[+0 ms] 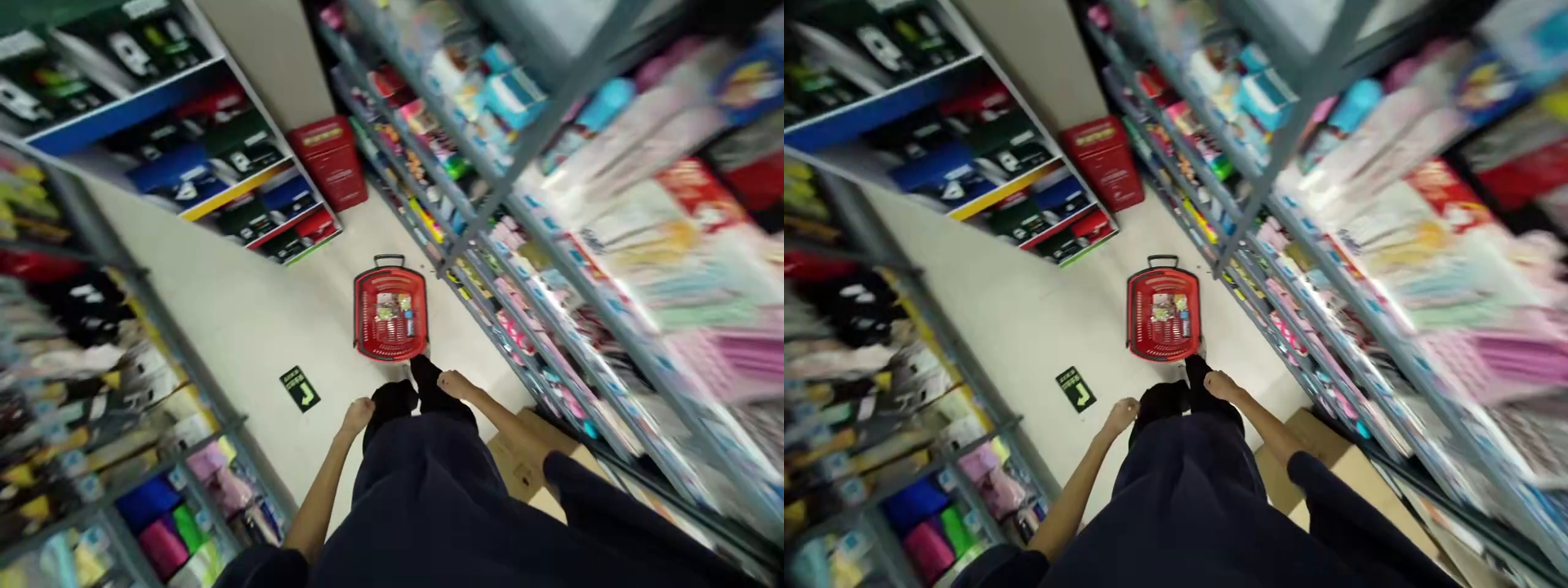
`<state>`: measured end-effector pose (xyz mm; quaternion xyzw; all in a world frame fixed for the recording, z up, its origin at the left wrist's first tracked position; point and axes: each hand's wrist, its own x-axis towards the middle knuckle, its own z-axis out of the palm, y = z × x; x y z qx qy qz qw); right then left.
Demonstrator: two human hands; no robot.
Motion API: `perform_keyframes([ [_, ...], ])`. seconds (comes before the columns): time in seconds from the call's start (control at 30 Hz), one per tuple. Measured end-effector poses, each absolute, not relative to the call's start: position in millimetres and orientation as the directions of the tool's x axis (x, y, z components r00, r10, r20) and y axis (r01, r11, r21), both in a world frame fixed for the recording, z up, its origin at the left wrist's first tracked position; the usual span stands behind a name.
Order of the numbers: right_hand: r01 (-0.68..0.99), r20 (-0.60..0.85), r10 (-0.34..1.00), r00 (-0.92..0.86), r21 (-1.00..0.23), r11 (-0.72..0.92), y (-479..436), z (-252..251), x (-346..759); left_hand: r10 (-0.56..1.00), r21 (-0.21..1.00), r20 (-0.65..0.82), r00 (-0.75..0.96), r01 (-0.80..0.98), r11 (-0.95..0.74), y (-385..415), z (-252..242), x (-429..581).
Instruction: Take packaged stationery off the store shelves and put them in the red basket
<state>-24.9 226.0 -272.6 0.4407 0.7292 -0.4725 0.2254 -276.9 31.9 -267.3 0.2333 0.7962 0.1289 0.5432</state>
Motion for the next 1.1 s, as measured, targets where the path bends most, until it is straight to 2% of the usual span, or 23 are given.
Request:
perform_keyframes([
  [0.07, 0.836, -0.733, 0.404, -0.548, -0.502, 0.222, 264, -328, -82, 0.452, 0.479, -0.794, -0.406, 0.04, 0.877, 44, -306, -311],
  [0.17, 0.839, -0.725, 0.423, -0.543, -0.486, 0.244, 308, -436, -164, 0.406, 0.53, -0.782, -0.473, -0.161, 0.833, 67, -388, -351],
  [0.33, 0.88, -0.722, 0.505, -0.474, -0.412, 0.237, 353, -658, -274, 0.449, 0.594, -0.78, -0.435, -0.29, 0.751, 108, -547, -377],
  [0.43, 0.876, -0.691, 0.54, -0.48, -0.407, 0.258, 376, -772, -330, 0.502, 0.628, -0.772, -0.39, -0.349, 0.695, 128, -611, -383],
  [0.53, 0.876, -0.65, 0.592, -0.477, -0.406, 0.26, 406, -840, -371, 0.531, 0.629, -0.778, -0.337, -0.415, 0.658, 143, -642, -393],
  [0.6, 0.89, -0.637, 0.63, -0.444, -0.392, 0.23, 422, -858, -386, 0.54, 0.616, -0.787, -0.299, -0.433, 0.658, 147, -650, -403],
  [0.7, 0.9, -0.611, 0.686, -0.395, -0.406, 0.157, 420, -839, -386, 0.514, 0.593, -0.804, -0.298, -0.442, 0.673, 143, -647, -422],
  [0.8, 0.831, -0.551, 0.718, -0.425, -0.552, 0.069, 383, -766, -361, 0.47, 0.594, -0.804, -0.364, -0.447, 0.669, 132, -620, -439],
  [0.9, 0.751, -0.507, 0.747, -0.43, -0.66, -0.015, 345, -648, -320, 0.466, 0.641, -0.761, -0.451, -0.418, 0.643, 137, -567, -458],
  [0.97, 0.658, -0.462, 0.798, -0.387, -0.745, -0.112, 332, -555, -294, 0.521, 0.705, -0.703, -0.483, -0.383, 0.596, 158, -518, -473],
  [1.03, 0.473, -0.458, 0.821, -0.341, -0.839, -0.271, 328, -458, -271, 0.633, 0.788, -0.615, -0.47, -0.346, 0.509, 190, -456, -485],
  [1.1, 0.287, -0.468, 0.823, -0.323, -0.877, -0.386, 326, -362, -252, 0.783, 0.857, -0.507, -0.36, -0.309, 0.412, 222, -385, -490],
])
